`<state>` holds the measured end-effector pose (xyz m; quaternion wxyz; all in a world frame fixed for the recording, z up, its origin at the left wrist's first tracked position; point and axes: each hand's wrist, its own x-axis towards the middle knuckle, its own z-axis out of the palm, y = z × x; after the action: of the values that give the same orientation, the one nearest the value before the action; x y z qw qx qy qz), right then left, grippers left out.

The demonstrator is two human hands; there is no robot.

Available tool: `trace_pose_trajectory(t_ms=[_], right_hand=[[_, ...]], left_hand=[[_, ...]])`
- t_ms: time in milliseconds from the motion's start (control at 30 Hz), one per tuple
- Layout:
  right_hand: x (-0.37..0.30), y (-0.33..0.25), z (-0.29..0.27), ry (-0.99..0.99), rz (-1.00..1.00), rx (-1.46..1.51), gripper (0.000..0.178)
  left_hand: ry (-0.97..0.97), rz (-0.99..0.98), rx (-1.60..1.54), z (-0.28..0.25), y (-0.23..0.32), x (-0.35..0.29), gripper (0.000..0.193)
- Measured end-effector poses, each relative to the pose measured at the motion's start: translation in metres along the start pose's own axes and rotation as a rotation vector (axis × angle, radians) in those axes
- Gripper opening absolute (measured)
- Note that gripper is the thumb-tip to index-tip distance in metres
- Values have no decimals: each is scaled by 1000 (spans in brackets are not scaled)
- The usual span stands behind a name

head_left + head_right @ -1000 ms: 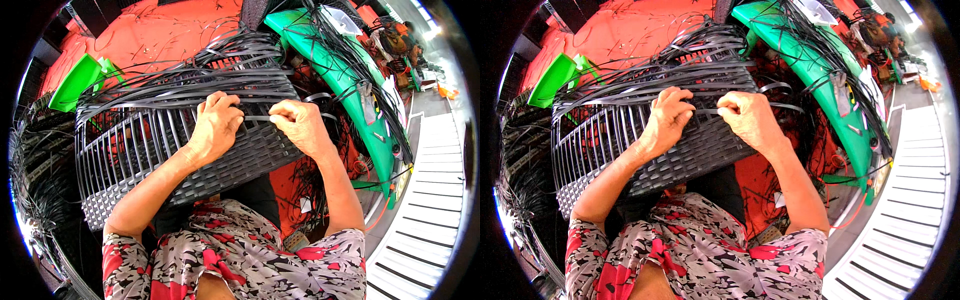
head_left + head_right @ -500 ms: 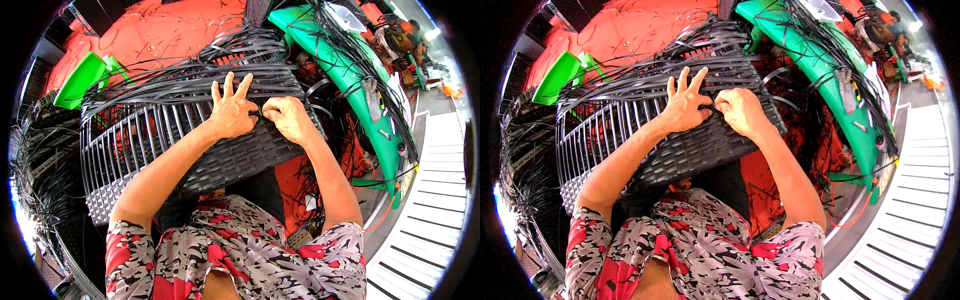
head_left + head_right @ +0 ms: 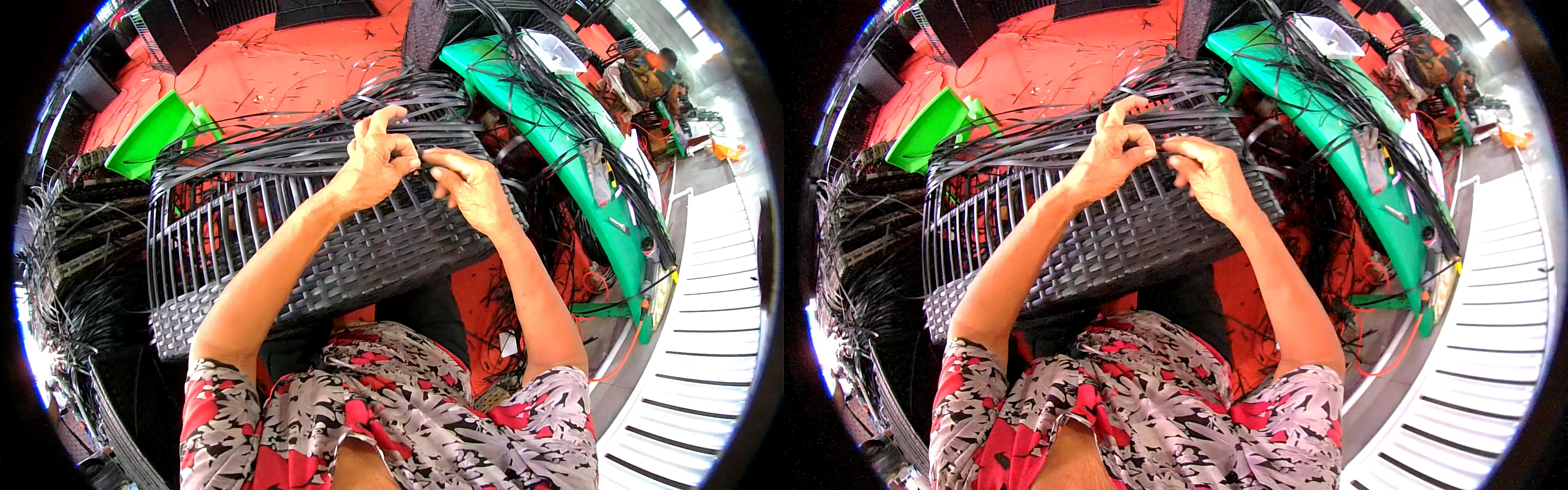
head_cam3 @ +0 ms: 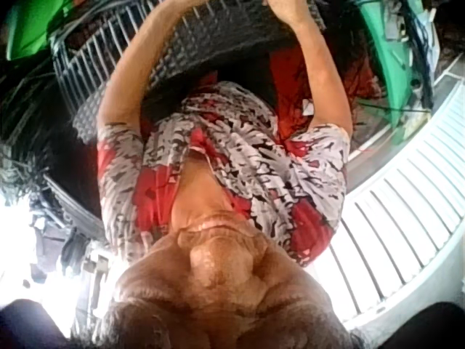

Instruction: The person weaves black plastic strips onto a frame by hand, pulling the strips through gaps in the structure and tucking the ends in.

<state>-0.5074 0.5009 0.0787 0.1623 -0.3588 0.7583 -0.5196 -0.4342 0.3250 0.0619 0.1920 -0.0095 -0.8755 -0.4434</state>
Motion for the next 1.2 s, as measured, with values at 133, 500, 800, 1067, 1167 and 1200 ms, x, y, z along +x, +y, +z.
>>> trace_pose_trajectory(t_ms=[133, 500, 800, 1067, 1167, 1200], right_hand=[[-1, -8, 6, -181, 131, 110, 16], [7, -6, 34, -288, -83, -753, 12], [0, -5, 43, -78, -104, -46, 14], [2, -17, 50, -214, -117, -334, 12], [6, -17, 61, -251, -195, -573, 13], [8, -17, 65, -289, -196, -654, 12]], left_hand=[[-22, 35, -53, -19, 7, -21, 5], [-327, -51, 561, 6, -20, -49, 21], [14, -28, 89, -27, -11, -37, 5], [96, -46, 350, -31, -36, -92, 11], [-119, -77, 580, -28, -21, -95, 16], [-161, -26, 559, -23, -32, -93, 17]])
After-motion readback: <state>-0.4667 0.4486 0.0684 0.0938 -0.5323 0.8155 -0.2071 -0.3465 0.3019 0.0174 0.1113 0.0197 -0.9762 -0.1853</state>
